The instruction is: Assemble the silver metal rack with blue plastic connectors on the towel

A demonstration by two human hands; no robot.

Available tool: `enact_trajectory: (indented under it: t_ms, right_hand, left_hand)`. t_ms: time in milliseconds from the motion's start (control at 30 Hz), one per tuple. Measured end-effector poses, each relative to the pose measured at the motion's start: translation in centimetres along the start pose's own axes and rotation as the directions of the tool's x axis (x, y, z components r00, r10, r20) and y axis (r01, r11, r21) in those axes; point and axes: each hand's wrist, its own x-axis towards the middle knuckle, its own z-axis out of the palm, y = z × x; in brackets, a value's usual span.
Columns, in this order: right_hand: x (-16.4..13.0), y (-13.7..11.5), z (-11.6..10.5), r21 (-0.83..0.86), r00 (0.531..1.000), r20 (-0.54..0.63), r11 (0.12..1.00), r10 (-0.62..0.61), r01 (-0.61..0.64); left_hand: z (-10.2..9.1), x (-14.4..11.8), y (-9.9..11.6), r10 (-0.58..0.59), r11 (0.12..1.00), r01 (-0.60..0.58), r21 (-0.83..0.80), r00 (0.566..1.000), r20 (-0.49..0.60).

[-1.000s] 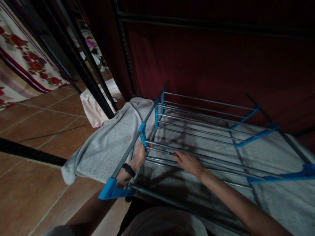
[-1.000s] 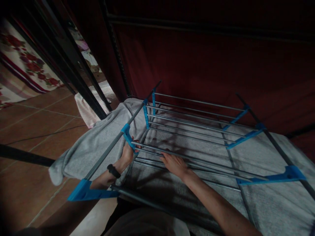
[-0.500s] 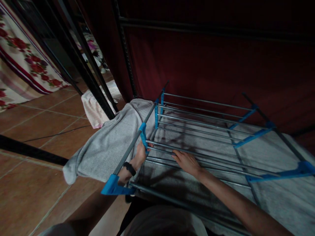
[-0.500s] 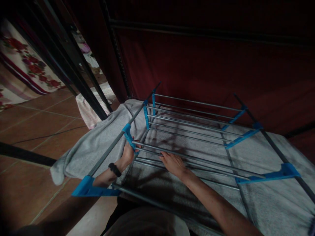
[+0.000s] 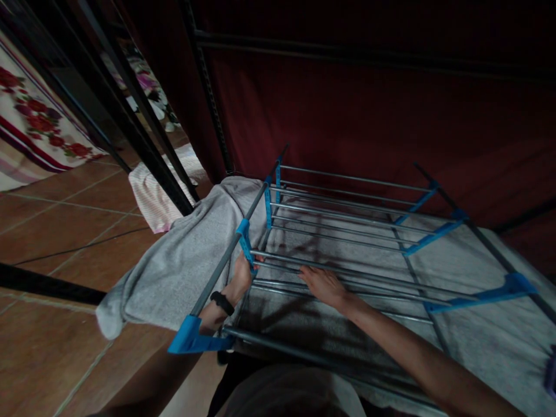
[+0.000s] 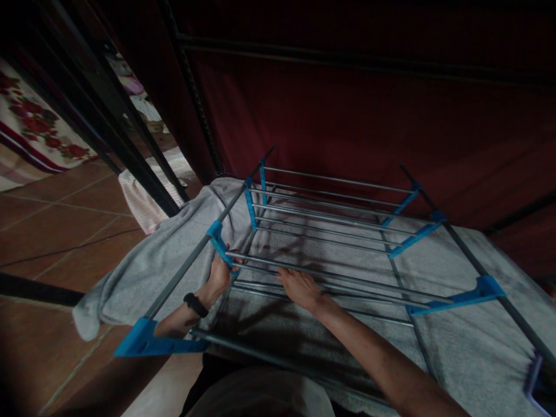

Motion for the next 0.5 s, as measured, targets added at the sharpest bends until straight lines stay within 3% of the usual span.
enact_trajectory:
  t_ms: [333, 400, 500]
  right_hand:
    - [-0.7, 0.9, 0.5, 0.02, 0.999, -0.038, 0.999, -0.03, 0.031]
    - [-1.3, 1.2, 0.6, -0.007, 0.991, -0.091, 0.995, -0.095, 0.095]
    - [-2.4, 1.9, 0.7, -0.084, 0.94, -0.141, 0.95, -0.31, 0.301]
  left_hand:
    - [-0.1, -0.7, 1.4, -0.022, 0.999, 0.022, -0.026, 0.999, 0.03]
    - [0.0, -0.9, 1.8, -0.038, 0.999, 0.038, -0.011, 0.999, 0.035]
    - [0.2, -1.0, 2.3, -0.049, 0.999, 0.049, 0.0, 0.999, 0.02]
